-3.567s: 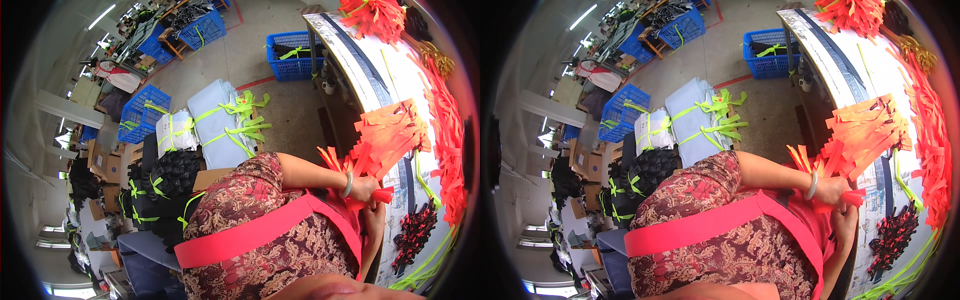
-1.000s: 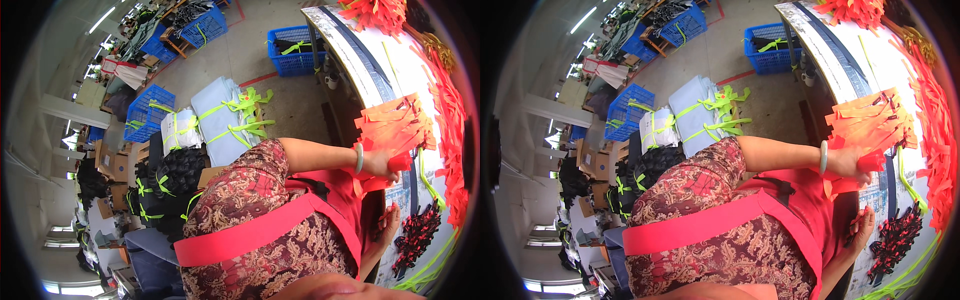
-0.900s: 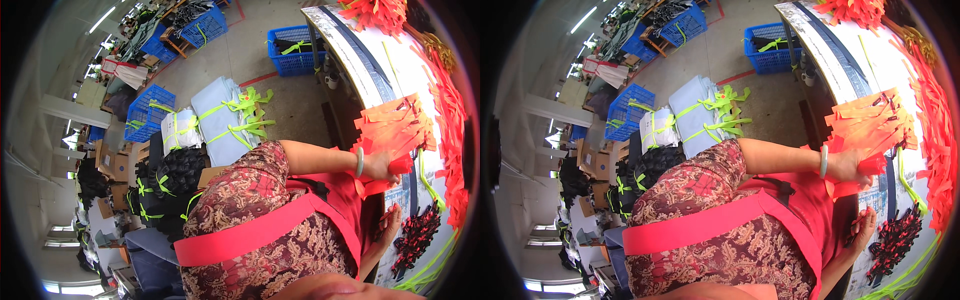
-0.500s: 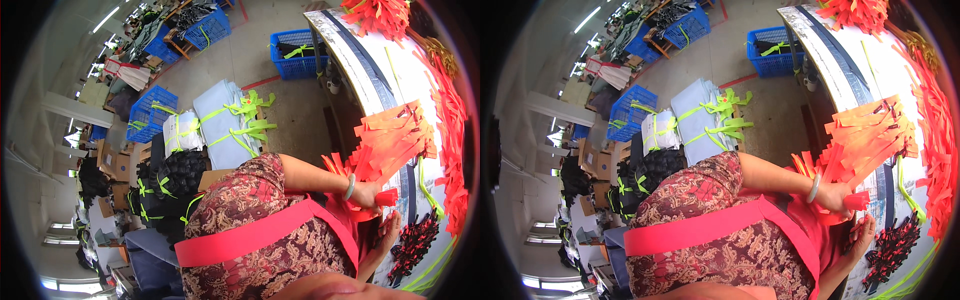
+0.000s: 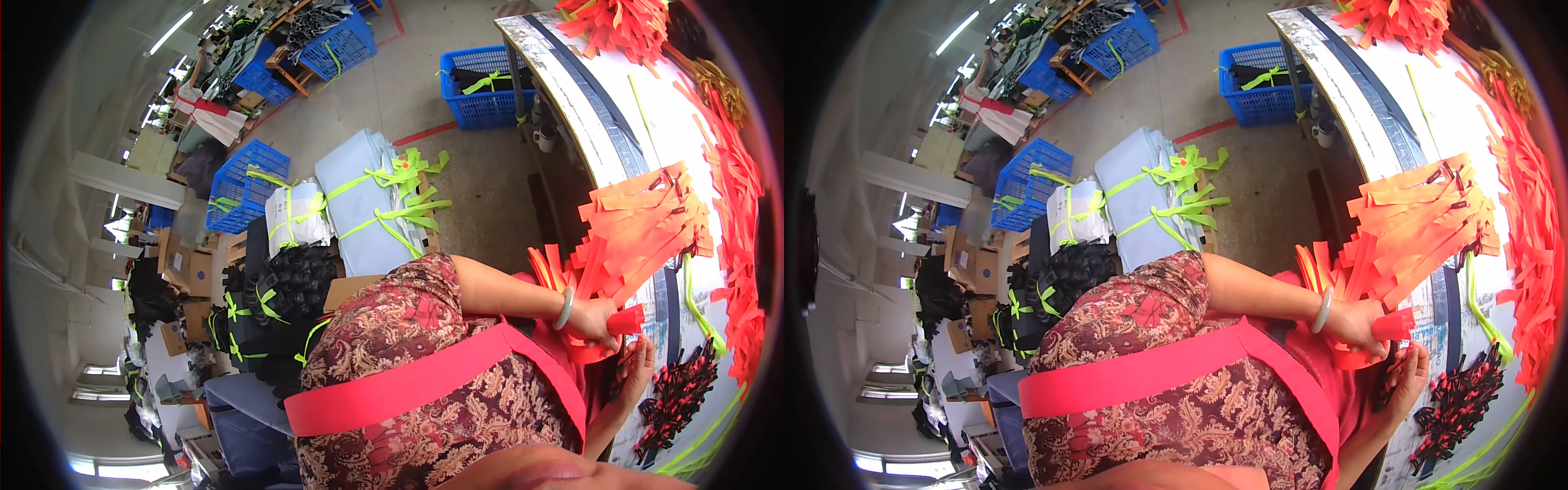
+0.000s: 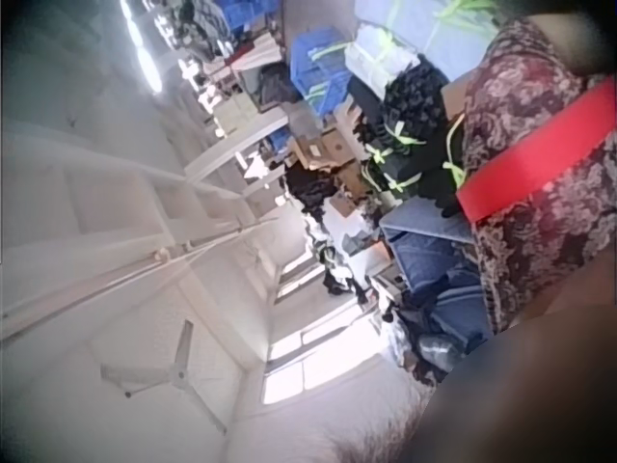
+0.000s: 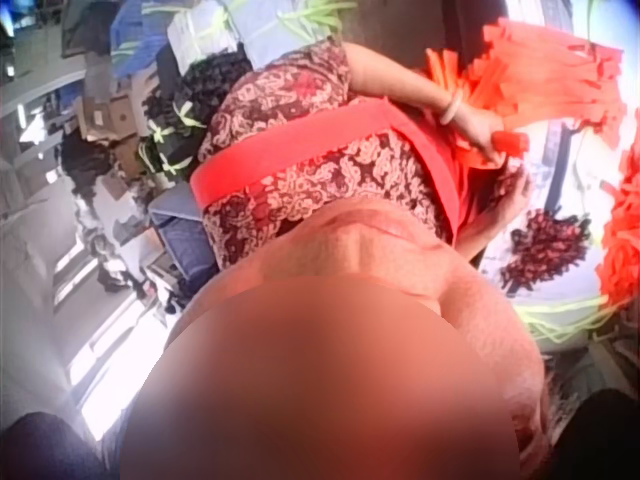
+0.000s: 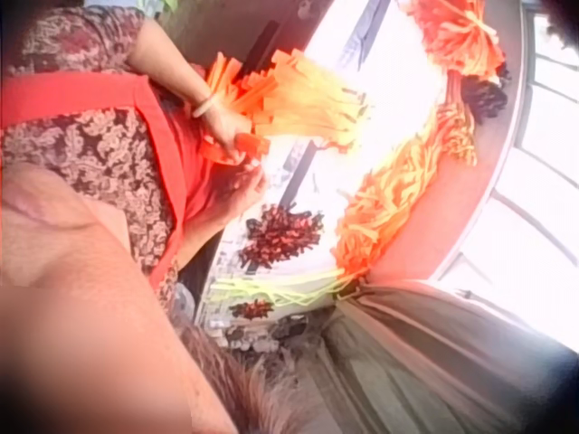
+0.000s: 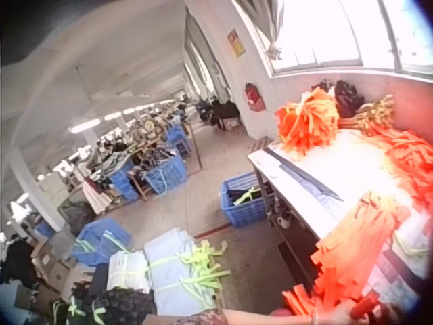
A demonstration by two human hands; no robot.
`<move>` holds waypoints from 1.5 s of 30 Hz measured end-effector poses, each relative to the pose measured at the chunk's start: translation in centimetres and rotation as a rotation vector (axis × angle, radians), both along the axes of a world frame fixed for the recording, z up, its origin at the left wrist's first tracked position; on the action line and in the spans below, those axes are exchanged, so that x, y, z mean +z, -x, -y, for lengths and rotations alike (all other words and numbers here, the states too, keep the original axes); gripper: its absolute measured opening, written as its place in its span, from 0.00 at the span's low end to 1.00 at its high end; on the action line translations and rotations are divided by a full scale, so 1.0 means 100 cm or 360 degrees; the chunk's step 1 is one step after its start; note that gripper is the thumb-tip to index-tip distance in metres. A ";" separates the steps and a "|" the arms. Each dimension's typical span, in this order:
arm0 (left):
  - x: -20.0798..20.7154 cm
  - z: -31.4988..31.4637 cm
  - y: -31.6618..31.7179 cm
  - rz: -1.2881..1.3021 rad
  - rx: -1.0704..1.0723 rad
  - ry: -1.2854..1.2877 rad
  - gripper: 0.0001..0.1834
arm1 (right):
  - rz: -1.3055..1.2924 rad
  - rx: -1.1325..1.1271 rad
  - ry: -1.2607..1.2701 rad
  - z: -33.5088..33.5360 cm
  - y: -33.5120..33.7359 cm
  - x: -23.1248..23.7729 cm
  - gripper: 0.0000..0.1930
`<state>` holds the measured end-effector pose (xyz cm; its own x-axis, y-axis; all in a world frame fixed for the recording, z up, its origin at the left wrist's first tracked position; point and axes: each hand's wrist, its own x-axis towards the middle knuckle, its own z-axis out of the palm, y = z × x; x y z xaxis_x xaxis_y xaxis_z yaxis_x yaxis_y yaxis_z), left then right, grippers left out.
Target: Manually gathering and securing fabric strips with plastic ties to create tassels.
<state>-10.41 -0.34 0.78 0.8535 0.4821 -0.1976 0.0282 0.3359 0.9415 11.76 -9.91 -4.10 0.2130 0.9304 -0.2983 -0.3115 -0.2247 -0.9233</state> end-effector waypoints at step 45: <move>-0.014 0.004 -0.012 0.0035 0.0108 -0.0199 0.07 | 0.0150 -0.0099 -0.0075 0.019 0.049 0.036 0.09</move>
